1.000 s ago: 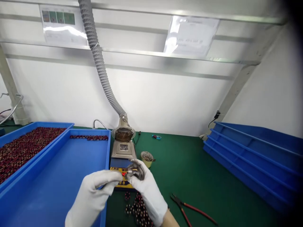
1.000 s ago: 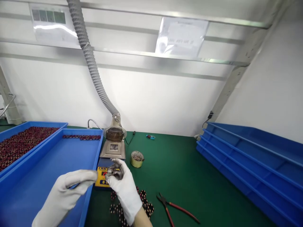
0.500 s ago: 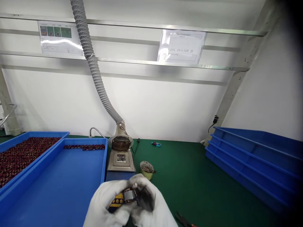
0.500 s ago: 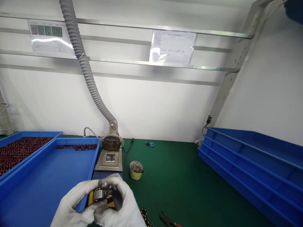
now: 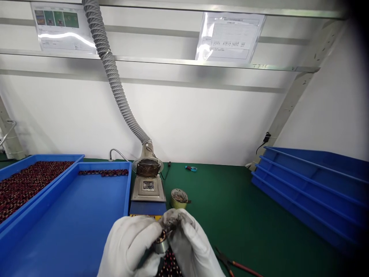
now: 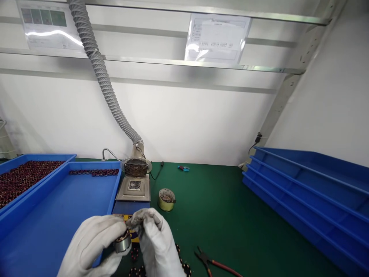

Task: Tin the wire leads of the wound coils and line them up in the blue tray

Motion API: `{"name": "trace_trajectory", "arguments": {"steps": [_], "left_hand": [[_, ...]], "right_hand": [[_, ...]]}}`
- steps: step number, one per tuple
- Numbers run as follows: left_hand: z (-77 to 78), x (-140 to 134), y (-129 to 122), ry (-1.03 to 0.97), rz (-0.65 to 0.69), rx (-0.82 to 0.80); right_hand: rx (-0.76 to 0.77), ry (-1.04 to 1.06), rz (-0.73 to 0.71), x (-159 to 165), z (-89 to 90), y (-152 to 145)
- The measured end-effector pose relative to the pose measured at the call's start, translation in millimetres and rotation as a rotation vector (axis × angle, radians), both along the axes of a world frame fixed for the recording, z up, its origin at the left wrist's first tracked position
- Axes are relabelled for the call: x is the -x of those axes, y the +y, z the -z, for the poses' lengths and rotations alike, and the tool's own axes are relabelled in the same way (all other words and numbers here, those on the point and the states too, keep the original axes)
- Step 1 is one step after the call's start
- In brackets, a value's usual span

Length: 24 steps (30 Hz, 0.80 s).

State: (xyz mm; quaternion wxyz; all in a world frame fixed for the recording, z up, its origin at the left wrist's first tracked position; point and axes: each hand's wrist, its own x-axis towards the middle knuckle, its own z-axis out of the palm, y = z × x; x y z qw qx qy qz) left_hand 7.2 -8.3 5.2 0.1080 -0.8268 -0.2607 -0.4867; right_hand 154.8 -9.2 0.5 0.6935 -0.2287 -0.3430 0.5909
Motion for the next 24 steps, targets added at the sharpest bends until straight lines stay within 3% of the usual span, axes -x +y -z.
{"name": "trace_trajectory", "arguments": {"steps": [6, 10, 13, 17, 24], "left_hand": [[7.2, 7.3, 2.4, 0.064, -0.237, -0.125], [2.4, 10.8, 5.4, 0.133, -0.286, -0.233], [-1.4, 10.2, 5.9, 0.130, -0.277, -0.199], [-5.1, 7.4, 4.6, 0.067, -0.172, -0.072], [-3.8, 11.3, 11.4, -0.139, 0.209, 0.248]], "right_hand": [[0.024, -0.268, 0.059, 10.3, 5.5, -9.1], [0.063, -0.302, 0.046, 21.0, 8.0, -13.1], [0.081, -0.281, -0.017, 18.4, 12.0, -7.7], [0.143, -0.104, -0.121, 14.5, 16.0, -2.8], [0.086, 0.027, -0.211, 25.3, 32.0, 9.3]]}}
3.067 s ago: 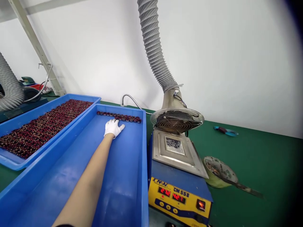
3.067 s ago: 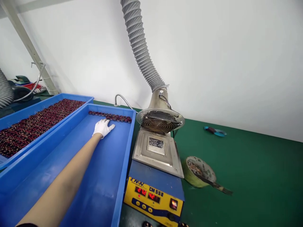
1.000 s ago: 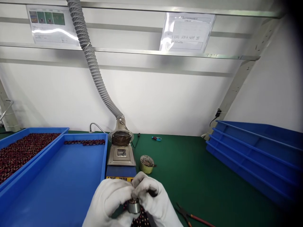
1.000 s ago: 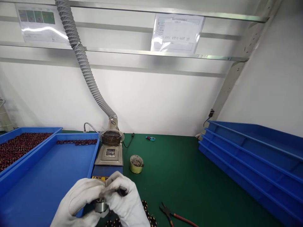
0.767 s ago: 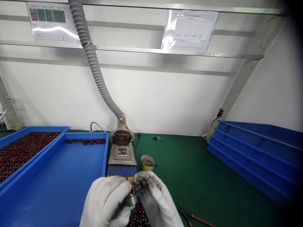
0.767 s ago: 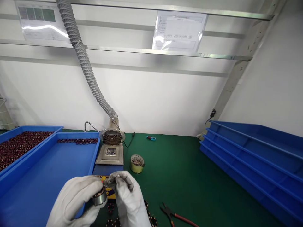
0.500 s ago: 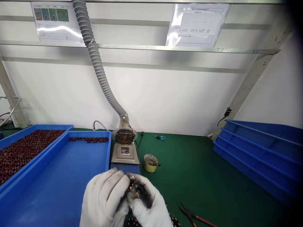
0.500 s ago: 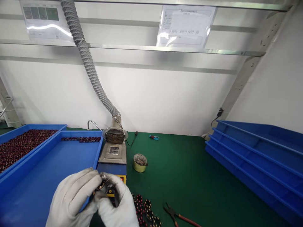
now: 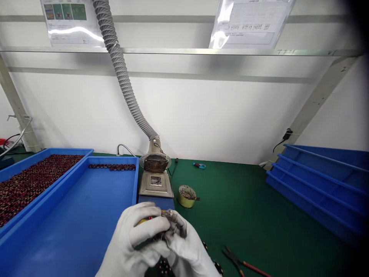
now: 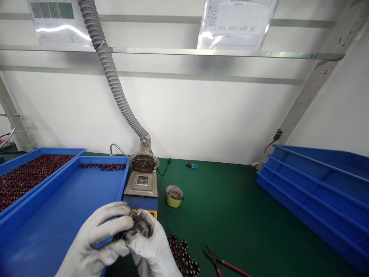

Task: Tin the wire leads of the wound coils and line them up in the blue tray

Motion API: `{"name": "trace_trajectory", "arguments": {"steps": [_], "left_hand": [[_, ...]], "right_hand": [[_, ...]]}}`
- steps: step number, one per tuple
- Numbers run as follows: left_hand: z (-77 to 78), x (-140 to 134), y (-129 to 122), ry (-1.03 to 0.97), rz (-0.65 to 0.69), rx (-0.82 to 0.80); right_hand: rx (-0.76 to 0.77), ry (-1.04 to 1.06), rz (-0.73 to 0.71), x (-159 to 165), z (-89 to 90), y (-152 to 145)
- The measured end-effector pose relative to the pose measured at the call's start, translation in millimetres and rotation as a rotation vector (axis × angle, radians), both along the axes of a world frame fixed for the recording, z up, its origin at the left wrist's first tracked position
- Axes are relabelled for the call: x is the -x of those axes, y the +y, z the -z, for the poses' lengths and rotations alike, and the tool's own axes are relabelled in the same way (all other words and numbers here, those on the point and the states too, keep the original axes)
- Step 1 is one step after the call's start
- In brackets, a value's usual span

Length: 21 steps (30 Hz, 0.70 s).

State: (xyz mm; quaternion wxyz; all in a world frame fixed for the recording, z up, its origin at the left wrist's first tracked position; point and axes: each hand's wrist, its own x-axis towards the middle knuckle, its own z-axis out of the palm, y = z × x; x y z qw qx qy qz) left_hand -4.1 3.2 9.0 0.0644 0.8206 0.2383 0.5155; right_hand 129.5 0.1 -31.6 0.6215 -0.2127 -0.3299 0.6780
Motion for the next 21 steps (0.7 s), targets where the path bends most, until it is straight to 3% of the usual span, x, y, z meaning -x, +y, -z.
{"name": "trace_trajectory", "arguments": {"steps": [7, 10, 13, 16, 21], "left_hand": [[5.7, 3.5, 3.9, -0.603, 0.097, 0.399], [3.1, 7.9, 1.4, -0.547, 0.034, 0.538], [3.8, 3.6, -0.5, -0.373, 0.127, 0.598], [10.0, -4.4, 0.2, -0.585, 0.221, 0.598], [9.8, 1.0, -1.3, -0.839, 0.140, 0.639]], "right_hand": [[0.036, -0.029, -0.205, -7.9, 1.3, 18.3], [0.023, -0.055, -0.249, -15.5, 0.1, 22.3], [0.023, -0.087, -0.306, -19.3, 0.5, 24.6], [0.031, -0.087, -0.342, -18.0, -0.1, 23.5], [0.047, -0.077, -0.361, -15.9, -5.2, 20.5]]}}
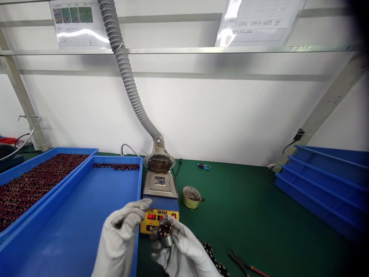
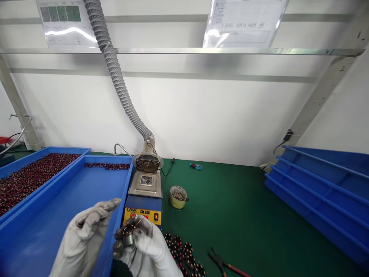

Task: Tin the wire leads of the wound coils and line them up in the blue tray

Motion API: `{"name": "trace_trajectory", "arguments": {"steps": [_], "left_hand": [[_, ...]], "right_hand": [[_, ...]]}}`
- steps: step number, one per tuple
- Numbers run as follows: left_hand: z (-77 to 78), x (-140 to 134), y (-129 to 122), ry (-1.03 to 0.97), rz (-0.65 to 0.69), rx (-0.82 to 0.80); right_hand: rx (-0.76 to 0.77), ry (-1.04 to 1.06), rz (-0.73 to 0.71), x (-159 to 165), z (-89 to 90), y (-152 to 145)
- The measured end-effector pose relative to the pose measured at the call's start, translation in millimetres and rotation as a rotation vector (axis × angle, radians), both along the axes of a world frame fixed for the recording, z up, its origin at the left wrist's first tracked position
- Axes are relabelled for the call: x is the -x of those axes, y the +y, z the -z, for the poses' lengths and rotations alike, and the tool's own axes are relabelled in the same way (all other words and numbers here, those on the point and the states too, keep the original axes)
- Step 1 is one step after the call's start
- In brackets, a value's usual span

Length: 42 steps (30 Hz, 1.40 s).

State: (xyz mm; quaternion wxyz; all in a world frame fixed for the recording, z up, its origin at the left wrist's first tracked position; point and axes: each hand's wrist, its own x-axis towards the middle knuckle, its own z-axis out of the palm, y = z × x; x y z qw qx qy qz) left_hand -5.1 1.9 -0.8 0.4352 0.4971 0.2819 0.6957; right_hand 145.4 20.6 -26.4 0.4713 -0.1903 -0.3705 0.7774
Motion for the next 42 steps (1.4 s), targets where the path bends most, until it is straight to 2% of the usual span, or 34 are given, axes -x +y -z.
{"name": "trace_trajectory", "arguments": {"steps": [2, 5, 7, 10, 13, 15, 18, 20, 22, 24, 25, 29, 32, 34, 36, 38, 40, 42], "left_hand": [[-6.9, 4.2, -2.7, 0.132, 0.028, 0.082], [-16.2, 3.5, -6.3, 0.353, 0.200, 0.179], [-17.3, -0.7, -7.3, 0.295, 0.254, 0.168], [-11.7, -7.7, -8.0, 0.093, 0.293, 0.131], [-5.3, -11.8, -9.9, -0.076, 0.328, 0.200], [-4.1, -11.1, -10.9, -0.179, 0.283, 0.237], [-6.4, -4.3, -9.8, -0.294, 0.165, 0.202], [-8.8, 0.7, -8.1, -0.162, 0.135, 0.178], [-10.7, 1.4, -7.5, 0.074, 0.208, 0.183], [-11.7, -3.8, -9.1, 0.186, 0.288, 0.194], [-11.8, -7.8, -10.6, 0.168, 0.285, 0.184], [-9.5, -17.9, -14.7, -0.009, 0.141, 0.071], [-5.9, -8.0, -13.4, -0.138, 0.125, 0.032], [-5.9, 1.3, -12.6, -0.189, 0.057, 0.050], [-9.3, 5.5, -13.5, -0.102, -0.013, 0.123], [-14.5, 2.7, -15.9, 0.087, 0.006, 0.192], [-18.7, -3.7, -18.2, 0.234, 0.076, 0.160], [-19.5, -8.0, -19.2, 0.293, 0.082, 0.032]], "right_hand": [[-0.004, -0.007, 0.002, -0.3, 0.1, 1.2], [0.007, 0.004, 0.015, -0.5, 3.7, 3.7], [0.027, 0.016, 0.016, -1.1, 6.1, 3.6], [0.061, 0.016, 0.000, -2.9, 6.3, 0.3], [0.071, 0.026, 0.005, -3.2, 3.1, -4.0], [0.060, 0.029, 0.016, -3.0, 0.4, -5.6], [0.051, 0.022, 0.019, -4.5, -3.3, -5.4], [0.049, 0.020, 0.008, -6.7, -4.9, -4.5], [0.047, 0.030, 0.000, -8.3, -5.2, -3.8], [0.049, 0.044, 0.002, -8.2, -4.5, -3.9], [0.050, 0.051, 0.006, -7.6, -3.9, -4.2], [0.059, 0.040, 0.012, -5.6, -2.6, -5.8], [0.070, 0.022, 0.021, -6.6, -2.1, -5.6], [0.070, 0.033, 0.041, -6.3, -0.1, -4.4], [0.061, 0.064, 0.086, -3.6, 4.2, -2.5], [0.056, 0.087, 0.124, 1.0, 10.0, -0.6], [0.021, 0.066, 0.202, 5.9, 15.4, 0.1], [-0.061, 0.022, 0.365, 9.8, 18.8, -2.0]]}}
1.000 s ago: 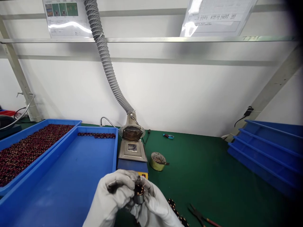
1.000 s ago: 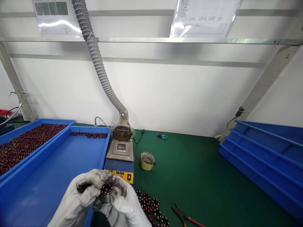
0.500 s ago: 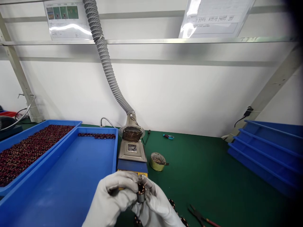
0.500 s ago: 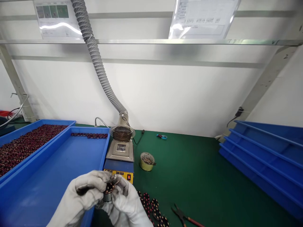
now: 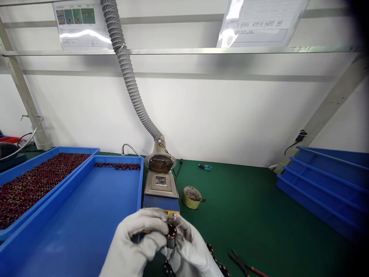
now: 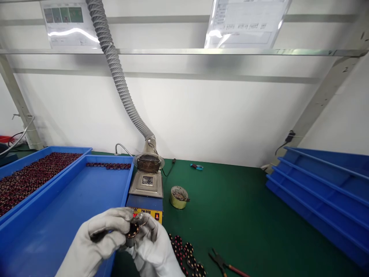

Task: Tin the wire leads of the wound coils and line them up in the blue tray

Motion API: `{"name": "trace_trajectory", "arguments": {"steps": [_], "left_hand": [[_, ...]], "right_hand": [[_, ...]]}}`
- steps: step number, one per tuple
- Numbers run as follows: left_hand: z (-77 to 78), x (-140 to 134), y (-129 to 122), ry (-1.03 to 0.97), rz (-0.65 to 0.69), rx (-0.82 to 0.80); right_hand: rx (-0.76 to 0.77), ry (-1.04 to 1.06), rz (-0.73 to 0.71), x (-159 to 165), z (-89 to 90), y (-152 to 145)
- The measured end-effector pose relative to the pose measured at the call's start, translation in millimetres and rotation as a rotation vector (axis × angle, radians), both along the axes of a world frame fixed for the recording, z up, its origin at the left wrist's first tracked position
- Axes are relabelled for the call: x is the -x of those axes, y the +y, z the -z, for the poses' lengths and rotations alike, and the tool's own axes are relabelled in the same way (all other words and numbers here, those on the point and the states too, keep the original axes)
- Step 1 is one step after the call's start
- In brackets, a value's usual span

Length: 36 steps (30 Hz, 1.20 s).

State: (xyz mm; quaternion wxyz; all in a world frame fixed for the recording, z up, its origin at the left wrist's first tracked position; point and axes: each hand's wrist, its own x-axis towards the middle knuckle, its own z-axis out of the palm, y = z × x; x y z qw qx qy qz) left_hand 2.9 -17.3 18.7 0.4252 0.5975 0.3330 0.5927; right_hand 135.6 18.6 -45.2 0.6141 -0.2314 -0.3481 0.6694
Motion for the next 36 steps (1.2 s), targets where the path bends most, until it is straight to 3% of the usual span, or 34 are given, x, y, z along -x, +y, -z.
{"name": "trace_trajectory", "arguments": {"steps": [3, 5, 8, 9, 11, 13, 17, 19, 21, 24, 26, 32, 34, 36], "left_hand": [[5.2, 3.8, 1.1, -0.032, -0.039, -0.202], [8.7, 10.3, 2.8, -0.134, -0.089, -0.191], [6.3, 13.5, 4.3, -0.254, -0.109, 0.090], [4.1, 11.0, 4.2, -0.243, -0.041, 0.208], [1.6, 1.3, 4.0, -0.195, 0.169, 0.364], [5.5, -10.2, 5.3, -0.228, 0.280, 0.370], [22.6, -16.9, 12.5, -0.562, 0.121, 0.249], [23.0, -10.6, 14.7, -0.667, 0.002, 0.189], [15.5, -4.4, 14.3, -0.636, -0.051, 0.227], [2.6, -4.5, 10.9, -0.380, 0.040, 0.417], [1.7, -8.8, 9.2, -0.286, 0.024, 0.447], [8.7, -5.9, 4.2, -0.430, -0.246, 0.308], [0.8, -3.3, 1.5, -0.422, -0.231, 0.333], [-7.8, -3.8, -0.2, -0.370, -0.120, 0.419]], "right_hand": [[-0.087, -0.037, 0.212, 5.0, -1.4, -11.0], [-0.151, -0.095, 0.363, 9.2, -5.9, -22.5], [-0.408, -0.363, 0.797, 16.9, -11.3, -38.9], [-0.514, -0.476, 0.929, 18.9, -11.5, -42.7], [-0.678, -0.672, 1.056, 21.0, -9.1, -47.0], [-0.768, -0.803, 1.071, 20.8, -5.2, -47.9], [-0.840, -0.889, 1.182, 19.6, -2.0, -44.8], [-0.839, -0.882, 1.269, 20.3, -3.2, -42.5], [-0.826, -0.840, 1.291, 21.1, -4.5, -40.5], [-0.844, -0.799, 1.253, 21.0, -5.4, -39.3], [-0.886, -0.815, 1.222, 20.3, -5.9, -39.8], [-0.910, -0.823, 1.186, 19.4, -7.6, -42.4], [-0.897, -0.812, 1.193, 19.9, -6.8, -42.3], [-0.896, -0.813, 1.214, 20.8, -5.4, -42.1]]}}
